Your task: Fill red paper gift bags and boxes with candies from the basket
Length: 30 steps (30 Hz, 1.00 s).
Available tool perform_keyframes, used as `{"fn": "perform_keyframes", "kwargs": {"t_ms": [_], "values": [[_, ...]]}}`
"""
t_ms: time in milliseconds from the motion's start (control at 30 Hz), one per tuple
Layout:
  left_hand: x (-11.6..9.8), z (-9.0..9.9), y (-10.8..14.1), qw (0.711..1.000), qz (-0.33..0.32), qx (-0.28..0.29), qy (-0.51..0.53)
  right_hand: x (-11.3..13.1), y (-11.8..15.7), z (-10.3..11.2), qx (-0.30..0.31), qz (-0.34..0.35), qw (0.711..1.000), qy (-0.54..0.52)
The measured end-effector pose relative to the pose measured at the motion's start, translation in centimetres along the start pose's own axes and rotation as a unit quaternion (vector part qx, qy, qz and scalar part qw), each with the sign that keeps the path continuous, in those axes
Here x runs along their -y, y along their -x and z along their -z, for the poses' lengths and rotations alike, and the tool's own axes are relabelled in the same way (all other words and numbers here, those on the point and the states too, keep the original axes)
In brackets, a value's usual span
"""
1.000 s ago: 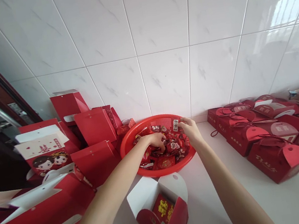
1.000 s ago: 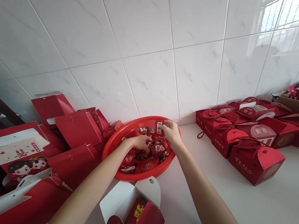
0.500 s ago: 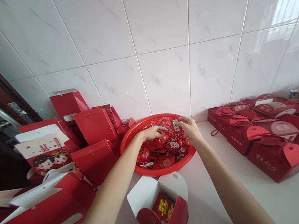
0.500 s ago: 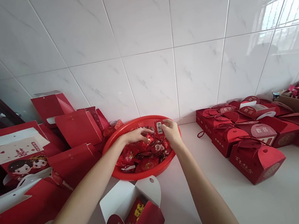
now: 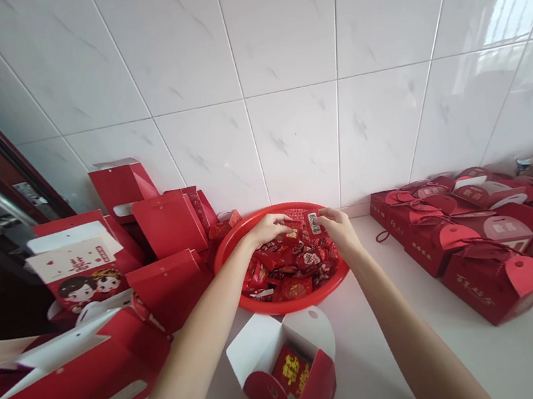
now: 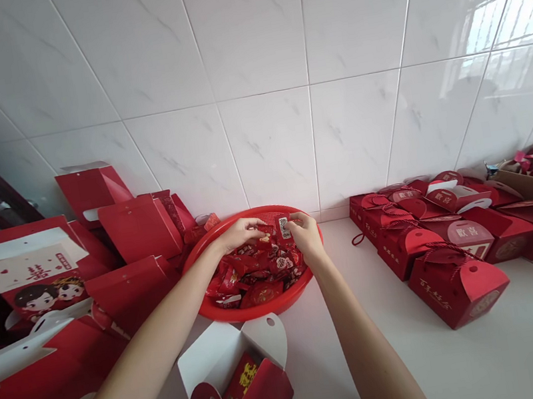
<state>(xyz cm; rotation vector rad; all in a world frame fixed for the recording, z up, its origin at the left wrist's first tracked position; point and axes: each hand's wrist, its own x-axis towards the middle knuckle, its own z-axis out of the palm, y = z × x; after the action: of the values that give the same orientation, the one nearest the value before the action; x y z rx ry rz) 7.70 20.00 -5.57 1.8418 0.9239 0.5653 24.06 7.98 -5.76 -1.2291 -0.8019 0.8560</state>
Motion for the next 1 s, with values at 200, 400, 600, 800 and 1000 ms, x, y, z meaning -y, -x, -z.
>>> {"fn": "perform_keyframes", "kwargs": {"t_ms": [200,400,600,800,1000], "values": [[0.0,0.2,-0.4,0.991,-0.038,-0.052,0.116,0.0,0.1,0.0,-0.003,0.005,1.000,-0.013],[-0.4,0.2,-0.2,0.984,-0.058,-0.090,0.145,-0.3,0.0,0.2,0.022,0.021,1.000,0.002],[-0.8,0.0,-0.1,0.985,-0.045,-0.055,0.156,-0.4,-0.1,0.2,0.025,0.023,0.999,-0.003],[-1.6,-0.3,0.5,0.982,-0.030,0.001,0.185,-0.4,0.0,0.1,0.030,0.014,0.999,-0.015],[-2.0,-0.4,0.9,0.982,-0.035,-0.001,0.188,-0.4,-0.1,0.2,0.025,0.025,0.999,-0.017]]}}
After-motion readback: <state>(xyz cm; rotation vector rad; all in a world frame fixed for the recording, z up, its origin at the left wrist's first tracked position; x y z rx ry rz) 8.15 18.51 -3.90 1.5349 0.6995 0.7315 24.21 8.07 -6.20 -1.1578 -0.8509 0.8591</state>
